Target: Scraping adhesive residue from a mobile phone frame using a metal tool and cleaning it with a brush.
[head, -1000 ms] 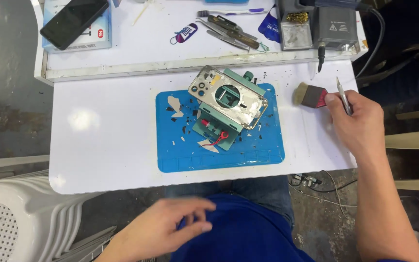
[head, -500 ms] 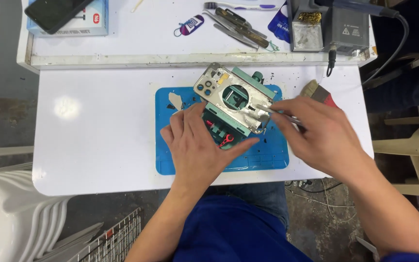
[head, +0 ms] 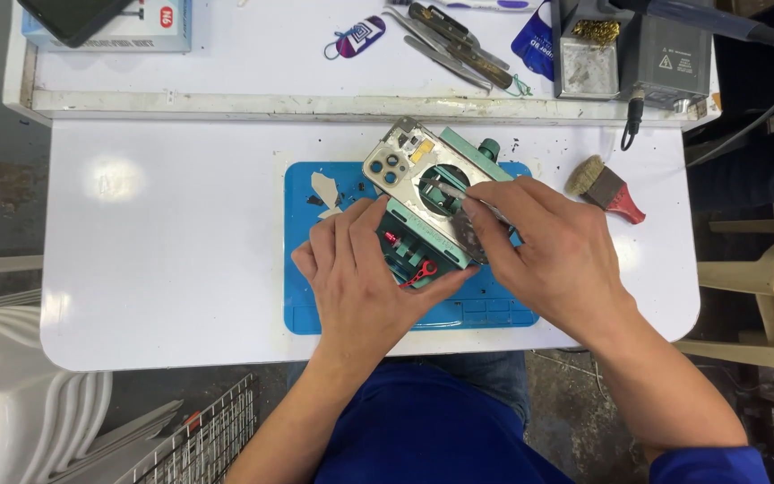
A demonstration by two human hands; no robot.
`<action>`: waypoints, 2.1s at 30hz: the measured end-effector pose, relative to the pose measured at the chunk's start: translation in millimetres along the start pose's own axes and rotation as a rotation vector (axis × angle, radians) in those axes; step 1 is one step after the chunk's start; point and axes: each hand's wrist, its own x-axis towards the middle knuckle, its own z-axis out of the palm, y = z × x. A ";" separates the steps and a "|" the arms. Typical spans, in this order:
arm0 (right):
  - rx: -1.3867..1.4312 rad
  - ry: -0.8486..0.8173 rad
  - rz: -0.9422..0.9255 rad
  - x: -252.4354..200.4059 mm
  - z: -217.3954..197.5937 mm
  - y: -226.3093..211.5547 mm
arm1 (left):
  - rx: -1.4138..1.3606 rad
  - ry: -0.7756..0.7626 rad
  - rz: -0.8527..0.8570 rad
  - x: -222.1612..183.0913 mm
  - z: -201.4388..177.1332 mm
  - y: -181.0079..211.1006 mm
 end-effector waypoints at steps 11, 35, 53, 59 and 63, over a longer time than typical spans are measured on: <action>-0.091 -0.026 0.024 2.6 5.7 -2.3 | -0.033 -0.035 -0.012 -1.7 3.8 -3.3; -0.158 -0.087 -0.016 -13.8 0.5 -13.4 | -0.065 -0.039 -0.055 -7.7 8.3 -3.6; -0.578 -0.238 -0.073 -20.4 11.5 -44.2 | -0.100 -0.020 -0.089 -5.8 11.5 -3.6; -0.597 -0.213 -0.109 -17.1 11.0 -45.0 | -0.123 -0.036 -0.091 -7.7 11.0 -5.3; -0.576 -0.255 -0.083 -17.9 12.5 -38.2 | -0.125 -0.017 -0.105 -6.1 10.4 -2.9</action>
